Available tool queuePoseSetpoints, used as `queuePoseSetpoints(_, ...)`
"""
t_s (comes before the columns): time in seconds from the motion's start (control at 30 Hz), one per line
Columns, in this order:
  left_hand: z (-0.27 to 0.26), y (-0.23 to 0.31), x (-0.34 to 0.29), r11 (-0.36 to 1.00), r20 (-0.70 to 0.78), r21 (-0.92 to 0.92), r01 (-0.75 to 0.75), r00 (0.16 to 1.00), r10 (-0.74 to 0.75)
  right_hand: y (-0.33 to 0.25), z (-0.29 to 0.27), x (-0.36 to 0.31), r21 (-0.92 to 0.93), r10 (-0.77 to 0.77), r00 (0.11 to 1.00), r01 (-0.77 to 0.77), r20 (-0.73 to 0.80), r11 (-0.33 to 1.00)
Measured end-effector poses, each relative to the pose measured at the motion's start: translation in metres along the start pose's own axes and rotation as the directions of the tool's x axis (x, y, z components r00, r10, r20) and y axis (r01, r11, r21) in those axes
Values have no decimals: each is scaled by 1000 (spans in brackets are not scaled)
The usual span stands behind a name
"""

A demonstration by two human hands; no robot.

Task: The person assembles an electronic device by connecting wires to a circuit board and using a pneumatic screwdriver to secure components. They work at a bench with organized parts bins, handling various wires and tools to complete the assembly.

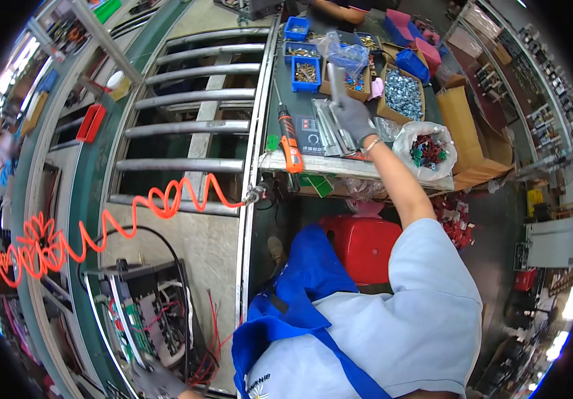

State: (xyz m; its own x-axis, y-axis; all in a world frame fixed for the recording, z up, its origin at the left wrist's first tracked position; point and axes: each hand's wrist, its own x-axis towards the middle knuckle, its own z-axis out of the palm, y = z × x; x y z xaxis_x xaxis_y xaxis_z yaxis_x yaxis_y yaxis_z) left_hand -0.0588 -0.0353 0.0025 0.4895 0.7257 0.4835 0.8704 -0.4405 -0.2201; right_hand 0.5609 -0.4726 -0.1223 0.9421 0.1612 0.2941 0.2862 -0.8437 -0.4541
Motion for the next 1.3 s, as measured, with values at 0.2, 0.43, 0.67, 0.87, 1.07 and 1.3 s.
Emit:
queuePoseSetpoints(0.2,25,-21,-5,998,-82,-50,-25,996,21,108,2,-40,-293,85,949,8,302,956)
queuePoseSetpoints(0.43,37,-14,5,995,-86,-102,-11,996,2,8,-21,-88,-2,-273,926,284,261,959)
queuePoseSetpoints(0.67,39,-31,-4,999,-91,-50,-3,996,-1,0,-18,-148,3,-302,845,335,441,942)
queuePoseSetpoints(0.87,31,-22,-4,999,-36,-50,7,999,-9,79,-36,-167,-141,83,904,-25,419,990)
queuePoseSetpoints(1.07,42,-38,-6,1000,-51,-24,-19,999,17,114,-28,-109,-214,294,935,-252,197,944)
queuePoseSetpoints(1.3,41,-38,-6,999,44,25,35,998,-36,152,-6,-37,-131,447,747,-444,491,886)
